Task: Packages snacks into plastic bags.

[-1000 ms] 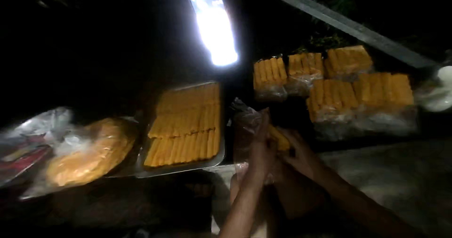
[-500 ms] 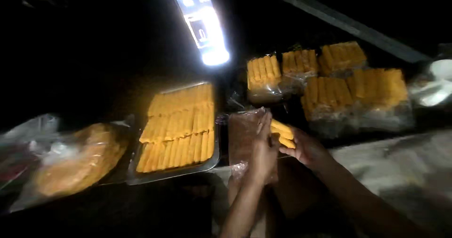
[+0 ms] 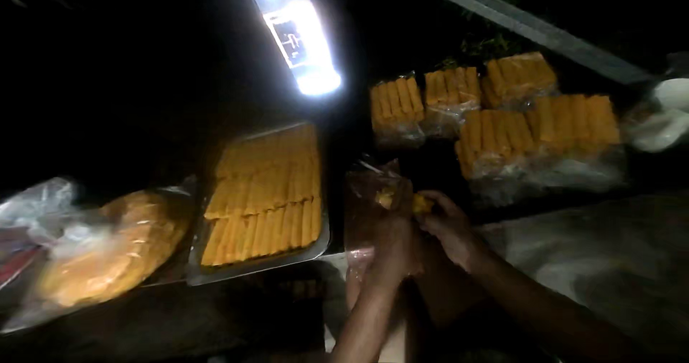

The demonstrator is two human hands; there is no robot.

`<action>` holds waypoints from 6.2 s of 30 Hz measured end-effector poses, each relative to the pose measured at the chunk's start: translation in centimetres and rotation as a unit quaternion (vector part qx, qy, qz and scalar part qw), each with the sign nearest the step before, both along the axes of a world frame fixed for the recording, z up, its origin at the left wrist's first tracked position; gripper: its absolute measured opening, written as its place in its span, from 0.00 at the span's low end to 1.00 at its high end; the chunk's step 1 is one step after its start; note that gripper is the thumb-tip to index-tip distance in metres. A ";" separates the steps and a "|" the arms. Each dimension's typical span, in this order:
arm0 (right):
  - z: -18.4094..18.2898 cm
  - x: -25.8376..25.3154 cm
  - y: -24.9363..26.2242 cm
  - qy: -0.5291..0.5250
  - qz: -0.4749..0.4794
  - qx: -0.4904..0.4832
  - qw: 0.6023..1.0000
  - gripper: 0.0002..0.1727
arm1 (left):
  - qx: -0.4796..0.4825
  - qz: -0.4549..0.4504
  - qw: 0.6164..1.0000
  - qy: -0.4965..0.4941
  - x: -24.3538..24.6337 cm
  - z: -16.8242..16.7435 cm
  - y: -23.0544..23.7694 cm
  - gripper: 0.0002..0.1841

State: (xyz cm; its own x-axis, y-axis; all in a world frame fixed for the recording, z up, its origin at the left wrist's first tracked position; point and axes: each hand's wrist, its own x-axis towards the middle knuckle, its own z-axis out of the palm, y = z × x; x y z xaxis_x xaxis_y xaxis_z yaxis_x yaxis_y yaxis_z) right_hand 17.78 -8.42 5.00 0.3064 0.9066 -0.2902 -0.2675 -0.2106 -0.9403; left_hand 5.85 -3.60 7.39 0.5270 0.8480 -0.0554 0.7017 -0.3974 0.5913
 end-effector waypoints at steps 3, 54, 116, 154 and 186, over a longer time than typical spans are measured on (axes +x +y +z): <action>-0.7 -0.4 0.6 -0.005 -0.036 0.025 0.999 0.27 | 0.023 -0.037 0.998 -0.051 0.6 -0.9 -0.8 0.36; -4.2 1.3 1.4 -0.501 0.095 0.129 0.851 0.23 | -0.113 0.183 0.976 0.033 -1.9 -0.5 9.8 0.31; -2.1 2.1 -1.3 -0.563 0.064 0.166 0.807 0.10 | 0.265 0.053 0.963 0.013 -3.1 -2.5 -2.5 0.13; -1.6 -1.2 3.5 -0.579 0.175 0.118 0.788 0.26 | 0.079 0.122 0.989 -0.016 -5.3 -5.1 -4.2 0.17; 10.2 5.4 1.0 -0.500 0.040 0.199 0.842 0.09 | 0.147 0.022 0.954 -0.260 -2.5 7.0 3.8 0.08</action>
